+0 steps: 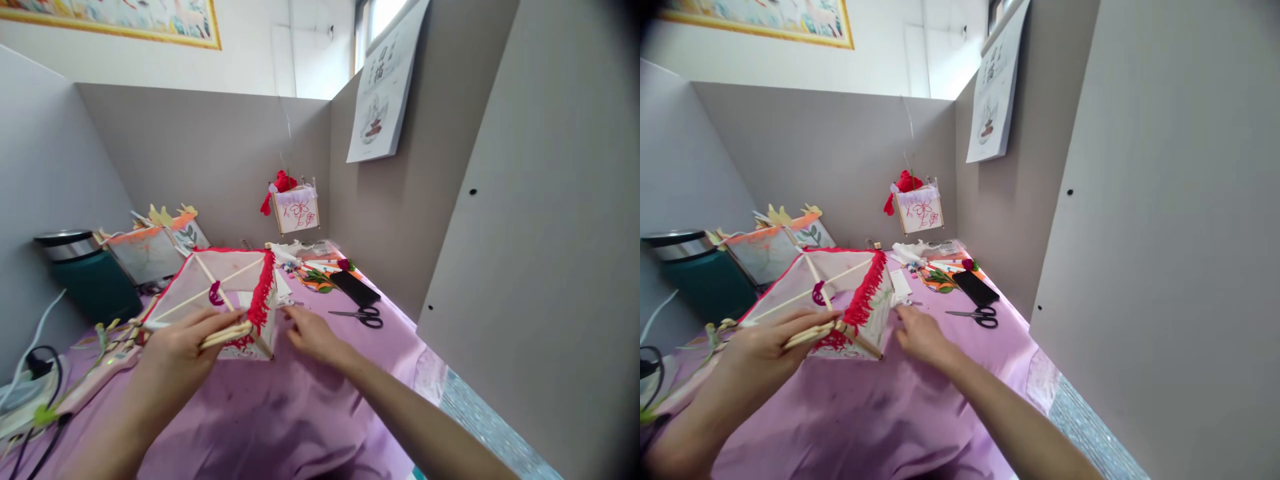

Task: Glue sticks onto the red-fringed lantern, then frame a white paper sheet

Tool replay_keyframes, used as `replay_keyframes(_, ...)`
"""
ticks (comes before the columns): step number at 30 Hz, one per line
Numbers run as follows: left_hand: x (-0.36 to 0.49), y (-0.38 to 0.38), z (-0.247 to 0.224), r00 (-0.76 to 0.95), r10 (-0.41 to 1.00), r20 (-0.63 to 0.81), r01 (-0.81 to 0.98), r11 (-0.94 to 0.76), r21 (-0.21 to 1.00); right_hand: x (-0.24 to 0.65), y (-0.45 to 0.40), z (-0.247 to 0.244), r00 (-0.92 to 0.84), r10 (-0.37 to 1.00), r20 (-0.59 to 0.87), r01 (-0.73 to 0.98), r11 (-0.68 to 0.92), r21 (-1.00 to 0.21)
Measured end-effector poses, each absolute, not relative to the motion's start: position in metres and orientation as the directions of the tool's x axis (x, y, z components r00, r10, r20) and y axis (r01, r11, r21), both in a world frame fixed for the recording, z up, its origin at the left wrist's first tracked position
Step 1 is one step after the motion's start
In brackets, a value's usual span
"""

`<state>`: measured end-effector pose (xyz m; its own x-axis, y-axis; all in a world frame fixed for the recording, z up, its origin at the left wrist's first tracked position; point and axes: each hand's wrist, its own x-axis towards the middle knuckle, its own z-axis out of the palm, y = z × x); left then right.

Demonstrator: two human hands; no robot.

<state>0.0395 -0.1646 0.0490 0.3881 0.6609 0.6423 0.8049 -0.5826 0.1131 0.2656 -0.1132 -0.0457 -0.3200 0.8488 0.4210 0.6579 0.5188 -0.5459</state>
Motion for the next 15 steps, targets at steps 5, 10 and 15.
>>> replay_keyframes(5,0.029,-0.19,0.028,0.407,0.59,0.697,0.824,-0.566,-0.002,0.23,-0.129,-0.048,-0.331,0.829,0.451,0.628,0.55,-0.551)
replay_keyframes(10,0.021,-0.191,0.024,0.537,0.564,0.627,0.786,-0.604,-0.129,0.226,-0.13,-0.05,-0.272,0.841,0.468,0.58,0.531,-0.618)
replay_keyframes(15,0.031,-0.167,0.031,0.539,0.59,0.601,0.827,-0.508,-0.243,0.221,-0.121,-0.056,-0.134,0.953,0.273,0.381,0.304,-0.873)
